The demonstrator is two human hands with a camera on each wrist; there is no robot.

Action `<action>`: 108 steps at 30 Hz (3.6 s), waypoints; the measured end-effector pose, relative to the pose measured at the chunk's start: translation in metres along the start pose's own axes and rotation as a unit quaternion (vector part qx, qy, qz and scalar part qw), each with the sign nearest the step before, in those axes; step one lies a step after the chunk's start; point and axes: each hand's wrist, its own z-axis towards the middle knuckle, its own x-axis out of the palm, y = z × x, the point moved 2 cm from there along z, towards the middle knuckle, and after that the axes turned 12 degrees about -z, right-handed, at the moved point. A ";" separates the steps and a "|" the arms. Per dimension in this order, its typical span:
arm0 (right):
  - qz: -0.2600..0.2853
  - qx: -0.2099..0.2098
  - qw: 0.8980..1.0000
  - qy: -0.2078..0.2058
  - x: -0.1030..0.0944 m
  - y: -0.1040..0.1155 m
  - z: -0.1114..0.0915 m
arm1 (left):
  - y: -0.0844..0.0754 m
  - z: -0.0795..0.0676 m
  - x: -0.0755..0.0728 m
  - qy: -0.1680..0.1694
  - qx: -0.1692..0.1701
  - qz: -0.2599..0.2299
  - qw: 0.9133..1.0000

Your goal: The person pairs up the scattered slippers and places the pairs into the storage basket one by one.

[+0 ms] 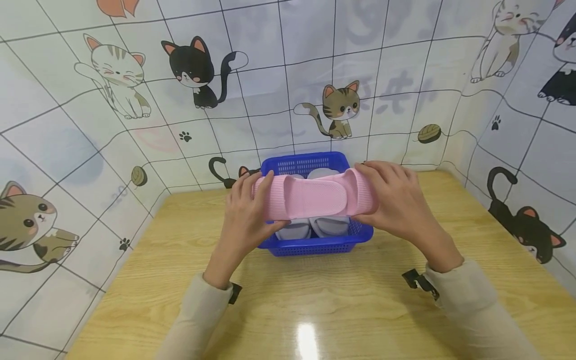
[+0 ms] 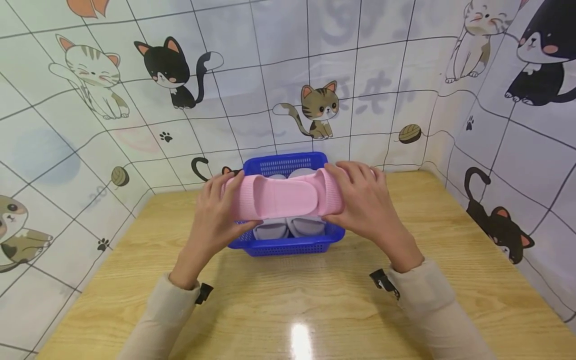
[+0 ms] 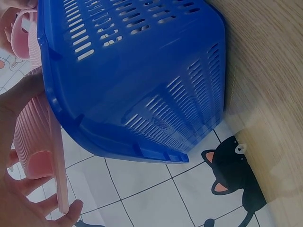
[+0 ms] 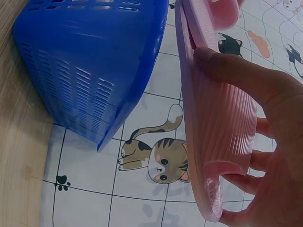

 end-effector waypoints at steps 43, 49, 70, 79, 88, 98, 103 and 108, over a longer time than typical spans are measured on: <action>0.002 -0.008 1.000 -0.013 0.002 0.005 0.000 | -0.003 0.000 0.000 -0.001 0.002 -0.009 1.000; 0.001 -0.014 1.000 -0.013 0.003 0.005 -0.001 | -0.004 -0.001 0.002 0.002 0.001 -0.008 1.000; 0.003 -0.007 1.000 0.001 0.004 0.004 0.000 | -0.004 0.000 0.001 0.013 0.002 -0.001 1.000; 0.006 -0.004 1.000 0.016 0.008 0.006 -0.001 | -0.004 -0.003 0.004 0.007 0.007 0.000 1.000; 0.004 -0.005 1.000 0.012 0.006 0.006 0.001 | -0.005 -0.002 0.006 0.002 0.011 0.008 1.000; 0.000 -0.008 1.000 0.010 0.007 0.006 0.001 | -0.007 -0.001 0.004 0.008 0.006 0.004 1.000; 0.001 -0.006 1.000 0.013 0.006 0.007 0.001 | -0.009 -0.001 0.004 0.004 0.009 0.003 1.000; 0.001 -0.006 1.000 0.013 0.006 0.008 0.000 | -0.012 -0.001 0.005 0.006 0.011 0.003 1.000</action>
